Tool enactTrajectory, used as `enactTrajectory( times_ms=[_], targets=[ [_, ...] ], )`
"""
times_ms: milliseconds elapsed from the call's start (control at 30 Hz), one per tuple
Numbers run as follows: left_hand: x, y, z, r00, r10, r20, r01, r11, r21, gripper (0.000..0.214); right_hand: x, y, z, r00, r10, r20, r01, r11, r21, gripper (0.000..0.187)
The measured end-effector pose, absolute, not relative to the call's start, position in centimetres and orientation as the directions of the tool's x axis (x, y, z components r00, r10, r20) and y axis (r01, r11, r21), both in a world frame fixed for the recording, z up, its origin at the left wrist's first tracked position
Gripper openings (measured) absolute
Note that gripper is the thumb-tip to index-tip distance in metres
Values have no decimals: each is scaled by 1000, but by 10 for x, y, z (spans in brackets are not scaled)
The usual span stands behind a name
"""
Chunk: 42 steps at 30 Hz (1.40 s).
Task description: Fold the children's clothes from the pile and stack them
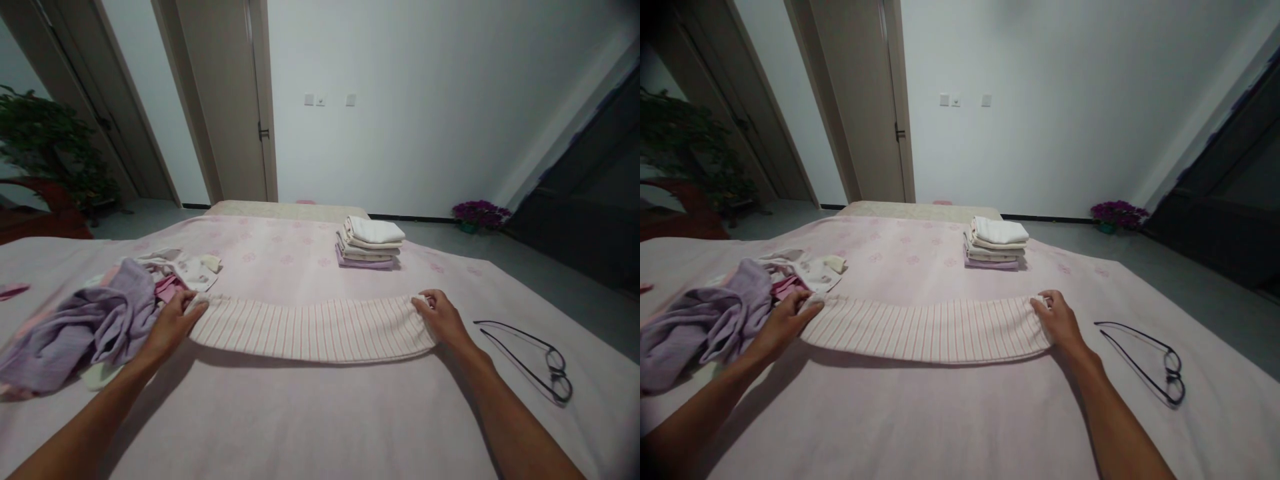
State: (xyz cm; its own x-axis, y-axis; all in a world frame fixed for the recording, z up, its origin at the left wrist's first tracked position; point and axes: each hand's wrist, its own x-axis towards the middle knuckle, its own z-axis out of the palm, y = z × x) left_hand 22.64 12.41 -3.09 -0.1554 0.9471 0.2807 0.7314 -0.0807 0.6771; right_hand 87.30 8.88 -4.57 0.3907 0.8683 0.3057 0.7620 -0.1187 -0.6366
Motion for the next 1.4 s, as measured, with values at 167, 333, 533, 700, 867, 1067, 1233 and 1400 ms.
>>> enactTrajectory(
  times_ms=[167, 333, 533, 700, 867, 1067, 1233, 1400],
  targets=[
    [245, 182, -31, -209, 951, 227, 736, 0, 677, 56, 881, 120, -44, 482, 837, 258, 719, -209, -663, 49],
    [265, 189, -40, -70, 920, 385, 879, -126, 461, 41, 869, 108, -55, 413, 856, 311, 877, -282, -389, 47],
    [296, 140, -41, 432, 800, 416, 752, -574, 324, 28, 845, 67, -53, 102, 846, 523, 993, -58, -100, 26],
    [321, 120, -41, 582, 732, 355, 692, -675, 258, 22, 830, 53, -48, -140, 910, 390, 963, 217, -159, 23],
    [314, 138, -41, 377, 852, 363, 756, -510, 410, 28, 831, 53, -54, -77, 913, 401, 952, 187, -242, 25],
    [283, 187, -44, 58, 962, 266, 932, -148, 330, 35, 834, 57, -63, -38, 897, 440, 948, 171, -268, 24],
    [272, 211, -43, 108, 966, 236, 956, -167, 243, 26, 835, 56, -65, -45, 893, 447, 943, 185, -276, 24],
    [268, 219, -33, 143, 963, 227, 964, -188, 190, 18, 836, 56, -66, -48, 891, 452, 941, 192, -279, 24]
  ],
)
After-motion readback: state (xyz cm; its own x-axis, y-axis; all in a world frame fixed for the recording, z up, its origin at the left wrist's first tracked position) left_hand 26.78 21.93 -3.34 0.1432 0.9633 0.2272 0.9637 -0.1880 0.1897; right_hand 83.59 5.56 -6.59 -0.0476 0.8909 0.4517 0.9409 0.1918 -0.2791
